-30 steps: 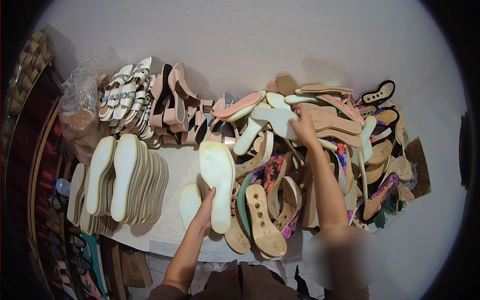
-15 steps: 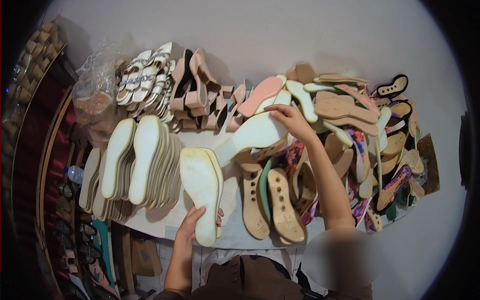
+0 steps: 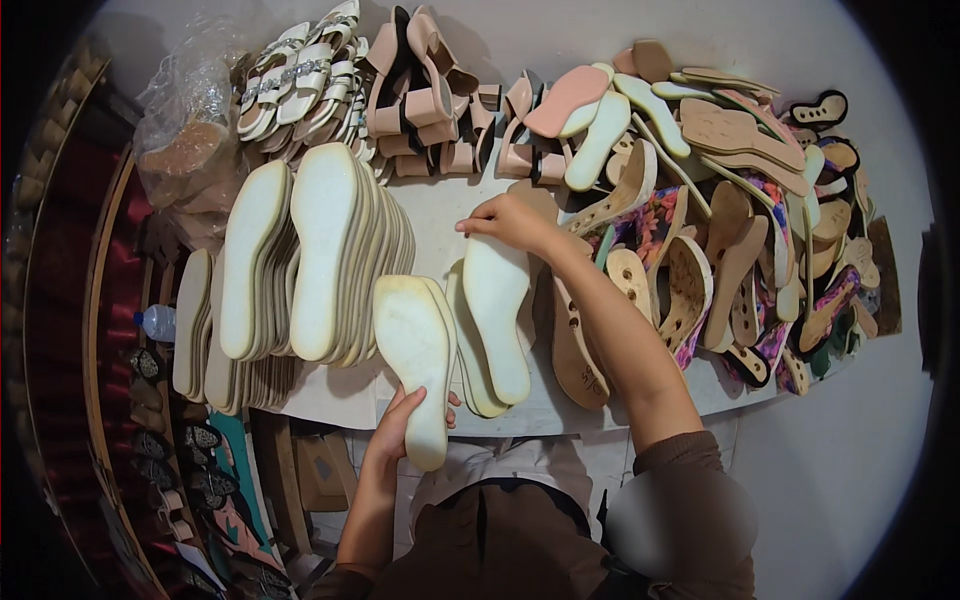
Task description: The person is sorting and stacking different types and sizes of shoe soles and insoles on a work table.
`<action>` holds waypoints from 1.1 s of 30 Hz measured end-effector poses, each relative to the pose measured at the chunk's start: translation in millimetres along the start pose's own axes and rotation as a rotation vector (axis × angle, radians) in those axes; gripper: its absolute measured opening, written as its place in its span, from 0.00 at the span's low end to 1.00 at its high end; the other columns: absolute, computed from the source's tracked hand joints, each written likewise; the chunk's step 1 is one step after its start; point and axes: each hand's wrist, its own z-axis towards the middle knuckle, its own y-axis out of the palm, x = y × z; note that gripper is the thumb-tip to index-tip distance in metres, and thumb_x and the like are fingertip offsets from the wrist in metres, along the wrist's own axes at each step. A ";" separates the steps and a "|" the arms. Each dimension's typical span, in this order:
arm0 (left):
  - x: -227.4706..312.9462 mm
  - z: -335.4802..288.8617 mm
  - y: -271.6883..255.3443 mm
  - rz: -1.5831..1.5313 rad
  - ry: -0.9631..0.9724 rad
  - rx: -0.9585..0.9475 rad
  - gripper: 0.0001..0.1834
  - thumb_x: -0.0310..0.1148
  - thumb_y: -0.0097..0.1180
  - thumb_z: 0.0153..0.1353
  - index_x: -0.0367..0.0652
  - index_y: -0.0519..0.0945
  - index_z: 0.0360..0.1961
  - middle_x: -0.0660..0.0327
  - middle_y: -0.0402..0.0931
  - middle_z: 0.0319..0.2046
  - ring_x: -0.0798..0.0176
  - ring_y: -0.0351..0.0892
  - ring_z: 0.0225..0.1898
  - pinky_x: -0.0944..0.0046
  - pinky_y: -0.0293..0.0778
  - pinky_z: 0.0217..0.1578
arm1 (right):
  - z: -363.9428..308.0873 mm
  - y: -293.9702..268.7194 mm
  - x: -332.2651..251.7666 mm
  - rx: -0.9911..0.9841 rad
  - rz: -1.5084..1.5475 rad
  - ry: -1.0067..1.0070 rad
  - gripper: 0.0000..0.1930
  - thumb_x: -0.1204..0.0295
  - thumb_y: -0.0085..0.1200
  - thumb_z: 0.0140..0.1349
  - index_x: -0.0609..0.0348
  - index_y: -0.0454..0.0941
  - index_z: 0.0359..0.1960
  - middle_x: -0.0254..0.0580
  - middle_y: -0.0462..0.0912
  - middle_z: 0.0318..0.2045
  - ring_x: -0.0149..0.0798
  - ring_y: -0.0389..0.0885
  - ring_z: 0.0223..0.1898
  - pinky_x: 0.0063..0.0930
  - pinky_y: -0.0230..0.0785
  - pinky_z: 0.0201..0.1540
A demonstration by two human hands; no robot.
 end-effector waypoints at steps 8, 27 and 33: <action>4.5 4.9 -4.2 0.151 -0.021 -0.097 0.22 0.34 0.37 0.63 0.38 0.51 0.56 0.48 0.71 0.38 0.60 0.75 0.32 0.62 0.73 0.34 | -1.7 59.6 18.0 0.029 -0.099 0.082 0.19 0.52 0.52 0.54 0.56 0.82 0.28 0.47 0.80 0.23 0.47 0.77 0.26 0.34 0.68 0.32; -2.6 9.6 -10.4 0.147 -0.040 -0.083 0.19 0.35 0.35 0.64 0.39 0.55 0.54 0.50 0.71 0.38 0.60 0.75 0.32 0.63 0.74 0.34 | -152.1 182.8 -31.9 0.423 -0.444 0.273 0.42 0.65 0.55 0.48 0.69 0.46 0.61 0.70 0.55 0.53 0.65 0.55 0.54 0.51 0.44 0.59; -5.7 11.2 -4.5 0.151 -0.026 -0.109 0.19 0.36 0.37 0.64 0.40 0.56 0.54 0.51 0.72 0.38 0.61 0.76 0.32 0.63 0.75 0.33 | -147.9 186.7 -30.3 0.419 -0.474 0.266 0.42 0.67 0.54 0.41 0.72 0.50 0.60 0.68 0.60 0.50 0.59 0.64 0.47 0.44 0.56 0.50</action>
